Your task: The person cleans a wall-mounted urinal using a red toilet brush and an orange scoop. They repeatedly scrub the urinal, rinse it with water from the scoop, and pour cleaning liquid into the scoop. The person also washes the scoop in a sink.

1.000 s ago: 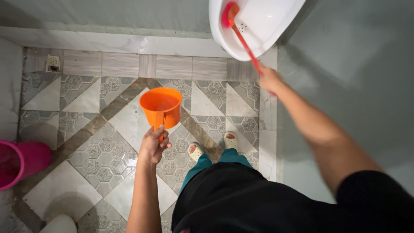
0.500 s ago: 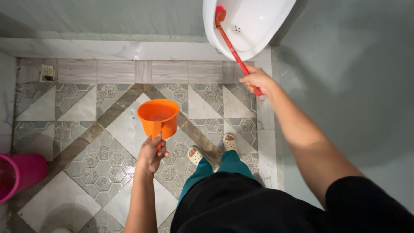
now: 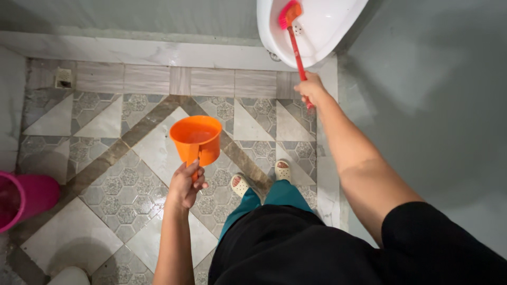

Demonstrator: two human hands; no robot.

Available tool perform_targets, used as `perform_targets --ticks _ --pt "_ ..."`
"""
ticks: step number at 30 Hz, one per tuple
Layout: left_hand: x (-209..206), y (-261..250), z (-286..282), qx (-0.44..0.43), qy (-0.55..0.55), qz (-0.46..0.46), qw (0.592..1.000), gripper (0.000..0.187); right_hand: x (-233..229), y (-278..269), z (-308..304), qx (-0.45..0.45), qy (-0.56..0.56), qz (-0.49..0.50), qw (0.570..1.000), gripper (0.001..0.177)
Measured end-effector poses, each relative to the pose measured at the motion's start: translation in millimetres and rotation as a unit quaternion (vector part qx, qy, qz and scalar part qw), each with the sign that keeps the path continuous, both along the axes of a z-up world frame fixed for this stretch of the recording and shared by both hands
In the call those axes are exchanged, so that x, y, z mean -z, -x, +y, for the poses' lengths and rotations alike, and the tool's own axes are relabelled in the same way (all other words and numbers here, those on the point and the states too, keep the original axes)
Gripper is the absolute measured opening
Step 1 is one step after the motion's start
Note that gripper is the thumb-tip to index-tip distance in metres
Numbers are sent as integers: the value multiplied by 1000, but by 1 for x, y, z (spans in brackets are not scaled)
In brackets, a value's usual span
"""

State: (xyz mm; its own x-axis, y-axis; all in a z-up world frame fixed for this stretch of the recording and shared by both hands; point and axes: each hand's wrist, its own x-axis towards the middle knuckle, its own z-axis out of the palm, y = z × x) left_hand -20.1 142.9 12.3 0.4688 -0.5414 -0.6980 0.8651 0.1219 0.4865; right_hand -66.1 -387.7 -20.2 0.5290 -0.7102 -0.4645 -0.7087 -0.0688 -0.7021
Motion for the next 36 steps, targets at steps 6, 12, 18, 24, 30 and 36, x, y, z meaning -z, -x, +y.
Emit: perform_targets --ticks 6,12,18,24,30,36 --pt "9 8 25 -25 -25 -15 999 20 -86 59 -21 -133 361 235 893 51" --pt "13 4 25 -12 -41 -2 999 21 -126 106 -60 -139 557 284 768 60" --pt "11 -11 -19 5 -19 -10 1000 21 -75 95 -48 -80 337 337 875 38" --pt "-12 -42 -79 25 7 -21 999 18 -100 89 -69 -108 332 246 904 50" --pt "-16 -70 -149 57 28 -30 998 18 -91 125 -83 -154 441 336 818 65" --pt "-7 -100 -201 112 72 -18 991 20 -24 114 -17 219 -248 -77 940 31"
